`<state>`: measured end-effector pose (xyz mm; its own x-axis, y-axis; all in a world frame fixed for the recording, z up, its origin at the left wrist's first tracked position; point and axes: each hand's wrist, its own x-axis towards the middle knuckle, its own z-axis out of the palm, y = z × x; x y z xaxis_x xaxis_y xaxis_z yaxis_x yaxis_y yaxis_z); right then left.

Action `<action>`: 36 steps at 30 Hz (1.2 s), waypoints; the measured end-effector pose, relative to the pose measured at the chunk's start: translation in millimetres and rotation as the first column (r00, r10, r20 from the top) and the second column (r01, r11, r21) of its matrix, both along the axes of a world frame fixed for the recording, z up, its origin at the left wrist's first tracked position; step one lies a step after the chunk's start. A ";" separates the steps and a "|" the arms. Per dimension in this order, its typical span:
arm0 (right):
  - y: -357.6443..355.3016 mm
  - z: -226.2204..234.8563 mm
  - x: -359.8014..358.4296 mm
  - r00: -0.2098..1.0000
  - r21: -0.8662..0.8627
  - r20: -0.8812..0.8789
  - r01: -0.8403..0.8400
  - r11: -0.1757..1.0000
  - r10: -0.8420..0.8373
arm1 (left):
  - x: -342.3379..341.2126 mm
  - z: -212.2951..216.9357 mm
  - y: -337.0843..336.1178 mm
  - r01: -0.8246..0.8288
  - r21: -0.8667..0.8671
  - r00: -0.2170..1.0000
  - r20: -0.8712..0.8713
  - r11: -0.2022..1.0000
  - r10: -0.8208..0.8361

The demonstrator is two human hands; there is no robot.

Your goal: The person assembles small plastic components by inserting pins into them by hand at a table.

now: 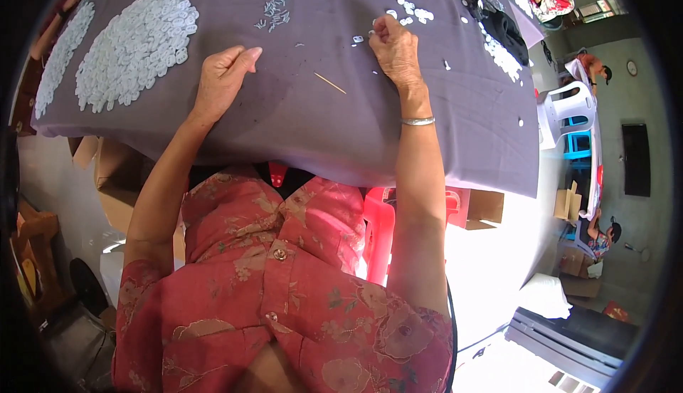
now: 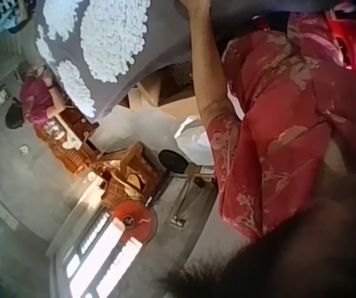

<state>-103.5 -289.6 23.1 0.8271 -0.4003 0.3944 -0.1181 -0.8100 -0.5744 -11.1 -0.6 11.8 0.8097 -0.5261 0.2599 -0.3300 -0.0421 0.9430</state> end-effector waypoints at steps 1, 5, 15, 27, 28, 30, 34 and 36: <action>1.0 -0.7 2.2 0.995 0.076 0.096 -0.009 0.997 0.002 | 0.0 -0.5 -0.3 0.003 -0.015 1.000 0.021 1.000 -0.002; 13.9 6.8 3.9 0.992 0.055 0.106 -0.075 0.996 0.069 | -0.4 0.9 2.0 -0.005 -0.017 0.999 0.041 1.000 0.006; 93.5 32.7 22.6 0.942 0.716 0.160 -0.317 0.622 0.295 | 3.8 -9.1 -1.4 0.018 -0.205 1.000 -0.013 0.979 -0.021; 140.4 1.2 39.2 0.908 0.679 0.186 -0.394 0.619 0.374 | 10.0 -12.0 -0.9 -0.001 -0.279 1.000 0.003 0.960 0.002; 142.7 0.0 38.9 0.906 0.667 0.215 -0.410 0.622 0.366 | 11.0 -12.8 -0.2 -0.010 -0.255 1.000 0.023 0.967 0.016; 145.4 -1.5 38.3 0.903 0.656 0.243 -0.422 0.626 0.354 | 11.9 -14.6 -0.1 -0.007 -0.283 1.000 0.011 0.959 0.010; 146.7 -4.5 38.3 0.907 0.625 0.229 -0.416 0.660 0.354 | 12.5 -14.5 0.4 -0.004 -0.280 1.000 0.023 0.960 0.010; 146.1 -6.5 39.3 0.905 0.631 0.238 -0.421 0.652 0.353 | 11.6 -12.9 1.1 0.011 -0.291 1.000 -0.016 0.957 -0.016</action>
